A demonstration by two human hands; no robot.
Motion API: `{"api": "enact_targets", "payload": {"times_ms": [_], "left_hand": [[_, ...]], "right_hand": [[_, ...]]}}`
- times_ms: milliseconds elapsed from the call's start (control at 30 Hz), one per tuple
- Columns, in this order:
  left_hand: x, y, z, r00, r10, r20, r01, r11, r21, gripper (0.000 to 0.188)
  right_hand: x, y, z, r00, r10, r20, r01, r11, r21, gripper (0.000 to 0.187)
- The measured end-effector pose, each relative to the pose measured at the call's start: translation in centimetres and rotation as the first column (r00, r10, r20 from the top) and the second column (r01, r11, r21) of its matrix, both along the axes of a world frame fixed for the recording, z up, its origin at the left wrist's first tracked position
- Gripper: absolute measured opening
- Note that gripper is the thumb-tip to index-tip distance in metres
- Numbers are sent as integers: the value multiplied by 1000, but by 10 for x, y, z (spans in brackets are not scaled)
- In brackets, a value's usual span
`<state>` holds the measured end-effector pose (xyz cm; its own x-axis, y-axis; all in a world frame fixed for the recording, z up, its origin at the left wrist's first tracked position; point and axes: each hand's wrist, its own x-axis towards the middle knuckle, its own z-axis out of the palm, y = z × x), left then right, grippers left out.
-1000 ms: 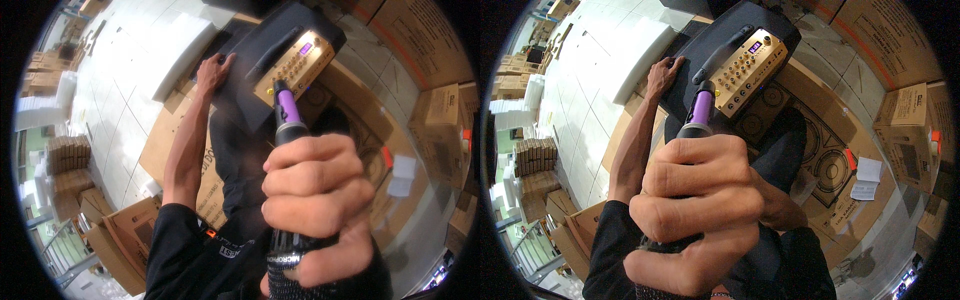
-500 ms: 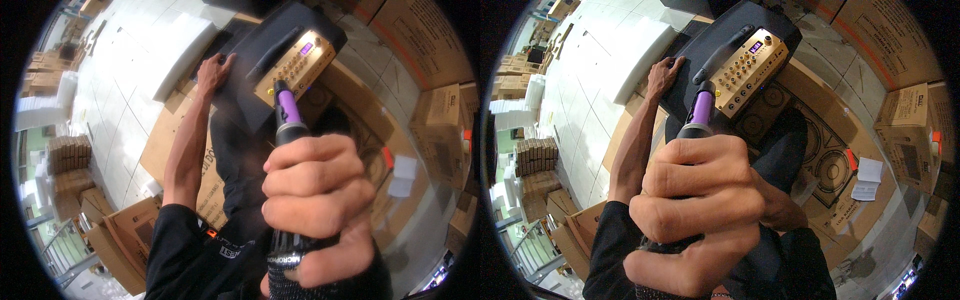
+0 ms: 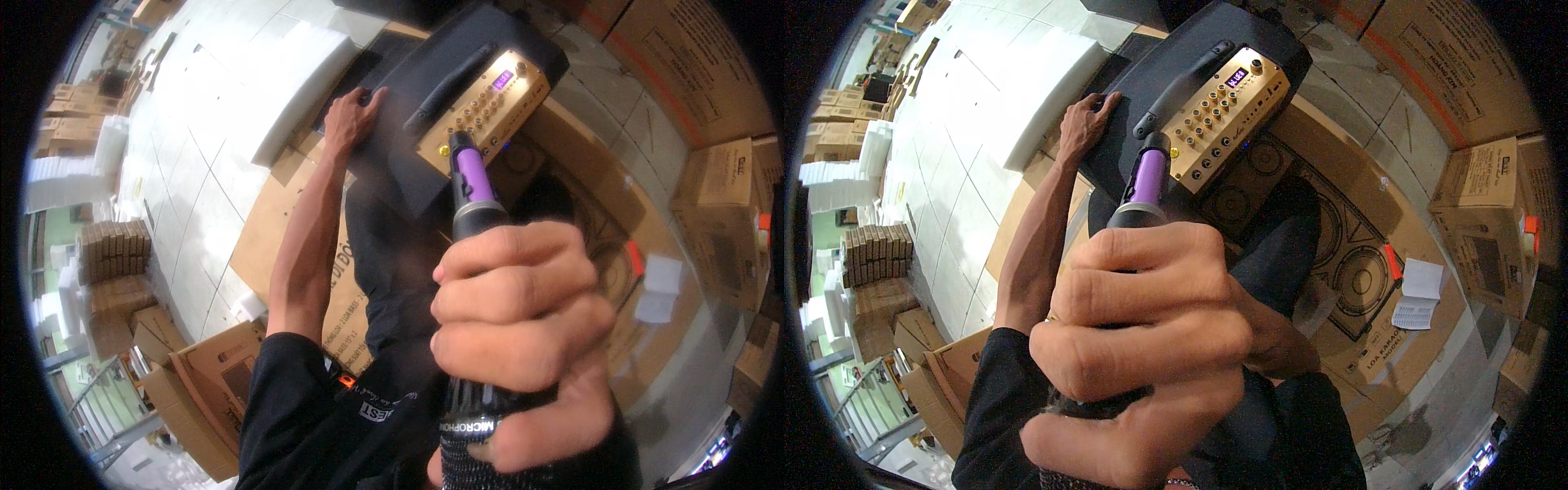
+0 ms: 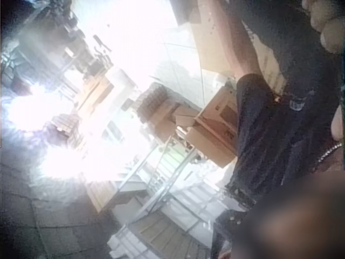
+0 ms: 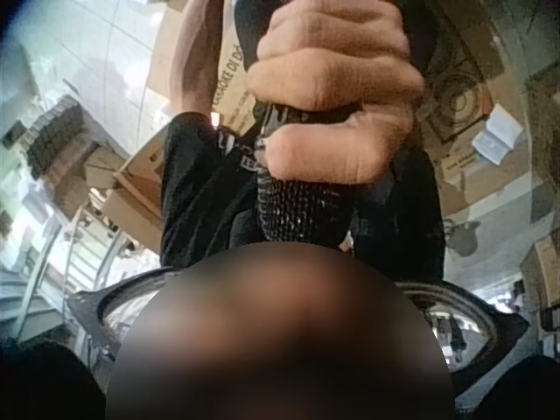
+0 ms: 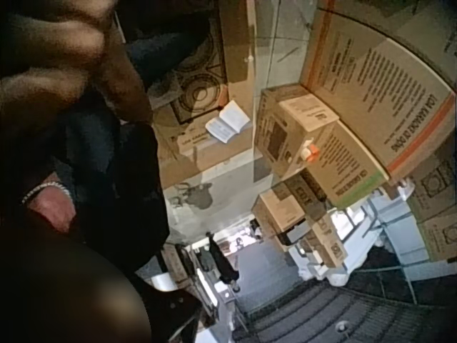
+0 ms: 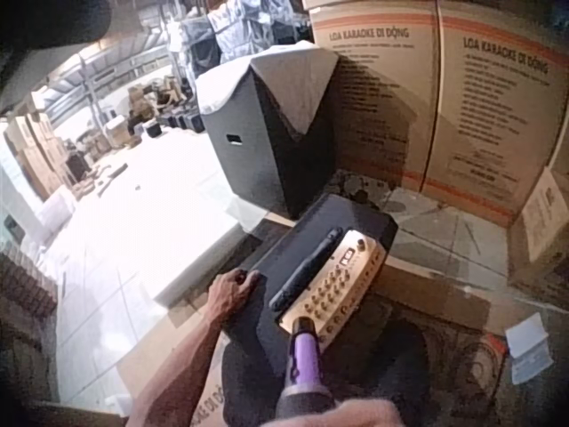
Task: The person uses a purple tool to work on the control panel of a black speaker, then applies yellow adhesive tape to the bottom of the speaker. The person sits on the floor surrounded by cardboard boxes.
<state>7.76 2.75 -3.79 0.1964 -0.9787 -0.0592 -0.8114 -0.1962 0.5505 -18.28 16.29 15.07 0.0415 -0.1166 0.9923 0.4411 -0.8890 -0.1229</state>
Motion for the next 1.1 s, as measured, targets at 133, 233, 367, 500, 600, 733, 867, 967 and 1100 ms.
{"api": "enact_targets", "payload": {"times_ms": [133,233,367,500,600,733,867,967,1100], "left_hand": [[0,0,0,999,5,37,-5,1000,-8,75],[-1,0,0,1000,2,22,-2,1000,-4,75],[-2,1,1,1000,11,-1,-11,1000,3,75],[-3,1,2,1000,10,13,-9,1000,-4,74],[-3,0,3,1000,20,22,-20,1000,4,72],[-5,1,4,1000,28,14,-28,999,17,70],[-4,2,5,1000,27,2,-27,999,27,70],[-2,1,2,1000,24,-18,-23,999,36,70],[0,-1,-3,999,14,34,-13,999,-32,71]], "right_hand": [[-3,6,5,998,12,-64,-2,989,150,42],[0,4,2,999,-26,19,24,997,66,42],[0,-3,-2,1000,-7,9,8,1000,-12,41],[0,-3,-1,1000,-18,21,17,1000,16,40],[-2,-2,1,1000,7,11,-7,1000,15,40],[-8,9,7,999,6,-54,5,979,205,38],[-9,8,6,998,3,-68,9,983,181,39],[-1,-7,-1,1000,-3,15,3,1000,1,40],[-4,-9,1,999,25,-35,-25,999,-26,41]]}}
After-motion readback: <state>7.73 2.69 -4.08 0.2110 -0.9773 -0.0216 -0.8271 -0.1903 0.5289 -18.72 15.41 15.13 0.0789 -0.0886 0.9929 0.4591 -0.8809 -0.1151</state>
